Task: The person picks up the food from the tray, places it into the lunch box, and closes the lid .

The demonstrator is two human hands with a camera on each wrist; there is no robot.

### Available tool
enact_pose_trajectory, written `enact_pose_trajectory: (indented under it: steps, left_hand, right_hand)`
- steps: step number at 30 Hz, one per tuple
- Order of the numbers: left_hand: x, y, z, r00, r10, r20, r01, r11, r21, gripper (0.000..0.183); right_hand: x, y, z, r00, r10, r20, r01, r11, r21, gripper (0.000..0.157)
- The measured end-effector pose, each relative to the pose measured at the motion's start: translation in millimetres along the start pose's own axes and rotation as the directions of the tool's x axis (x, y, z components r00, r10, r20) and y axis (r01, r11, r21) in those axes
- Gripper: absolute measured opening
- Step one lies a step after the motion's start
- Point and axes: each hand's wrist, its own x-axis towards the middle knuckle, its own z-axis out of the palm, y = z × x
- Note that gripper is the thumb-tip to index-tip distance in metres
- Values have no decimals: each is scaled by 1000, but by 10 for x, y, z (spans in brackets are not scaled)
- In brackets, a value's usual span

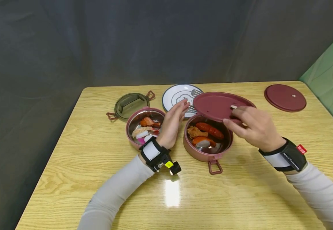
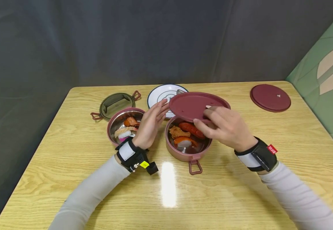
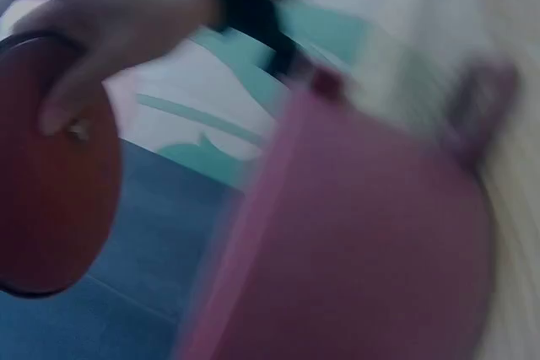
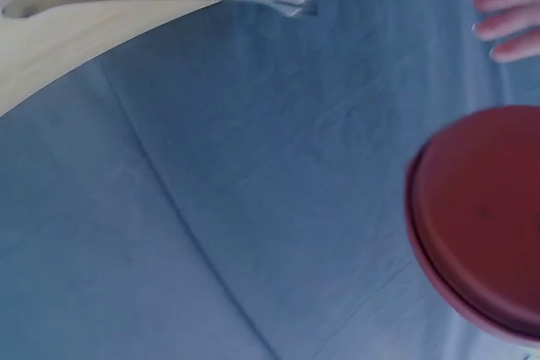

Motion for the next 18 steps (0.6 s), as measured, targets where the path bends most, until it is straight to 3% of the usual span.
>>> enact_pose_trajectory:
  steps: [2, 4, 6, 9, 12, 14, 18]
  left_hand:
    - [-4, 58, -5, 995, -84, 48, 90, 985, -147, 42]
    - [-12, 107, -13, 980, -164, 111, 188, 946, -263, 36]
    - [-16, 146, -28, 955, -230, 186, 284, 891, -353, 34]
    - [-18, 195, -56, 904, -313, 291, 415, 808, -419, 39]
    - [-20, 234, -75, 864, -361, 351, 492, 752, -438, 42]
    - [-25, 256, -78, 851, -378, 364, 514, 740, -434, 41]
    - [-41, 277, -70, 848, -403, 345, 524, 740, -423, 33]
  right_hand:
    - [18, -64, 45, 996, -78, -46, 78, 997, -12, 15]
    - [32, -118, 94, 987, -135, -91, 133, 991, -34, 18]
    - [45, -166, 141, 974, -177, -143, 172, 984, -45, 19]
    - [60, -236, 191, 954, -222, -200, 218, 975, -43, 18]
    - [74, -299, 225, 941, -257, -222, 263, 965, -4, 10]
    - [76, -331, 241, 936, -282, -209, 291, 957, 15, 8]
    - [49, -357, 265, 931, -319, -177, 328, 944, 25, 11]
